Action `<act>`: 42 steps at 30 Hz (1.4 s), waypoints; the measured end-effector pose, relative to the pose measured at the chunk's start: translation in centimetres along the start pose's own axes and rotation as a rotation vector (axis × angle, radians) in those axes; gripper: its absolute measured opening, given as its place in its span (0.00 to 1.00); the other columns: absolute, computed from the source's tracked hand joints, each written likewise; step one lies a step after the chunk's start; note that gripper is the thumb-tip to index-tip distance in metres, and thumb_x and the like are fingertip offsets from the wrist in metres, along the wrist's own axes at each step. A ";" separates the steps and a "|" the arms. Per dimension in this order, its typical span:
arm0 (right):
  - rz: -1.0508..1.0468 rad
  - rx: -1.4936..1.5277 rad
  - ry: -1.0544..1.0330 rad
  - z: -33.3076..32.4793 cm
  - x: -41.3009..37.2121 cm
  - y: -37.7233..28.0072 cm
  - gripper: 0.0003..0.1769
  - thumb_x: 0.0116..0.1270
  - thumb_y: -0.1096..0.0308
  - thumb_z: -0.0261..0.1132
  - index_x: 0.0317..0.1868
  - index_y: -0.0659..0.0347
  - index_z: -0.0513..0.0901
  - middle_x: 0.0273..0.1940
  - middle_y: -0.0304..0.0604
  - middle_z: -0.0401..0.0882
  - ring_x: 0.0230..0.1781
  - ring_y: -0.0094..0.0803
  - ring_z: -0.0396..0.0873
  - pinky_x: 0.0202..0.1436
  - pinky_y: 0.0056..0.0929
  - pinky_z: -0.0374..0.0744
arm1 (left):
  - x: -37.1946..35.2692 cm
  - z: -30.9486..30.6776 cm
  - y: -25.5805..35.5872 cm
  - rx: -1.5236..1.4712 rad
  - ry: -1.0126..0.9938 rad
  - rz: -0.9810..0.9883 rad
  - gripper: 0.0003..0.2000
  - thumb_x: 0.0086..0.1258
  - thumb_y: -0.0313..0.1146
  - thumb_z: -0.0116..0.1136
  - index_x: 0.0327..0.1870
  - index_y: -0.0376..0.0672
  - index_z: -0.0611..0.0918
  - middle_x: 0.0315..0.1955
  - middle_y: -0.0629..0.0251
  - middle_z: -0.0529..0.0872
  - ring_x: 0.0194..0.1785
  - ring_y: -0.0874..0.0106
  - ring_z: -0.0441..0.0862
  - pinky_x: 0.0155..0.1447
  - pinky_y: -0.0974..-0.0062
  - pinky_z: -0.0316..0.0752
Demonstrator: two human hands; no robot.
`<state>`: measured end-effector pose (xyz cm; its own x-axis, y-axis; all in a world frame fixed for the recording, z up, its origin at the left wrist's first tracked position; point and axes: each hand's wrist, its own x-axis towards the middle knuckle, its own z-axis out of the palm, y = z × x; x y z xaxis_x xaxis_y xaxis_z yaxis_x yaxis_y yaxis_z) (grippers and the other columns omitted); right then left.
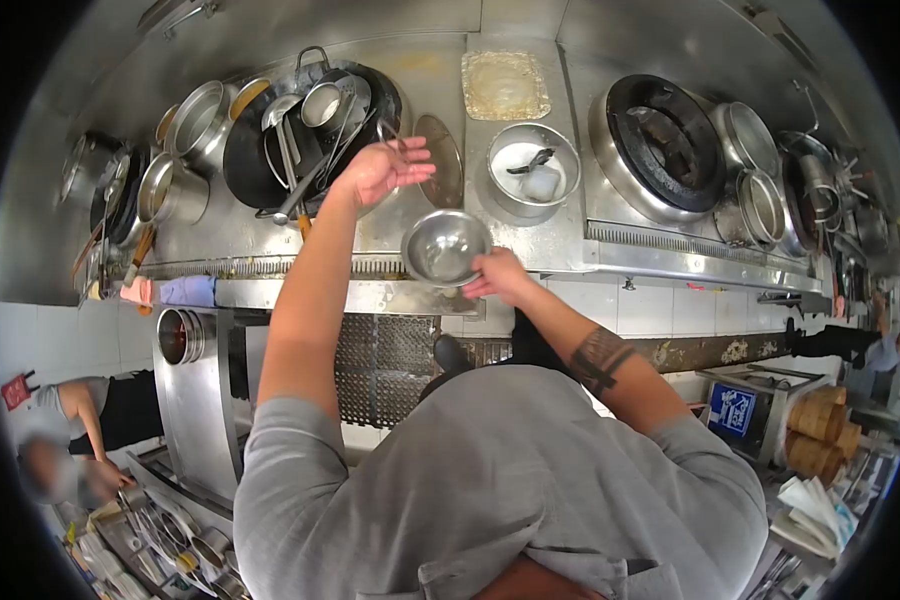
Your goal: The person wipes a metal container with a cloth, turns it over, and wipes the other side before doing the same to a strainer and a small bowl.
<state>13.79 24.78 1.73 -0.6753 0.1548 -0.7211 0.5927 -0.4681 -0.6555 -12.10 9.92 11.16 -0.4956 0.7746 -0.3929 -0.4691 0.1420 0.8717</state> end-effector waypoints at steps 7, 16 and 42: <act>0.028 -0.245 0.013 3.8 4.2 1.8 0.17 0.70 0.75 0.61 0.55 0.80 0.75 0.42 0.63 0.84 0.33 0.50 0.91 0.33 0.44 0.92 | 0.7 -1.7 -4.8 -0.337 0.133 -0.008 0.15 0.73 0.38 0.58 0.49 0.32 0.79 0.44 0.51 0.82 0.51 0.44 0.86 0.57 0.42 0.85; -1.143 -1.218 0.750 -8.7 4.5 -12.9 0.10 0.68 0.75 0.58 0.45 0.65 0.85 0.45 0.54 0.87 0.50 0.56 0.85 0.56 0.50 0.82 | 2.9 -3.1 -9.8 -0.287 0.399 -0.306 0.14 0.75 0.32 0.57 0.55 0.33 0.74 0.39 0.54 0.79 0.40 0.57 0.87 0.45 0.54 0.91; -0.636 -1.694 0.156 -11.7 12.7 -13.5 0.24 0.61 0.65 0.69 0.56 0.66 0.82 0.45 0.63 0.88 0.49 0.51 0.88 0.54 0.48 0.84 | -0.2 7.3 -5.2 0.012 0.643 -0.004 0.15 0.83 0.27 0.48 0.63 0.33 0.79 0.41 0.55 0.90 0.29 0.76 0.82 0.32 0.76 0.78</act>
<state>2.34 43.26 -1.20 -0.9682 0.0548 -0.2442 0.1131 0.9662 -0.2317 -4.24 13.51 8.82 -0.8347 0.2507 -0.4903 -0.4657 0.1537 0.8715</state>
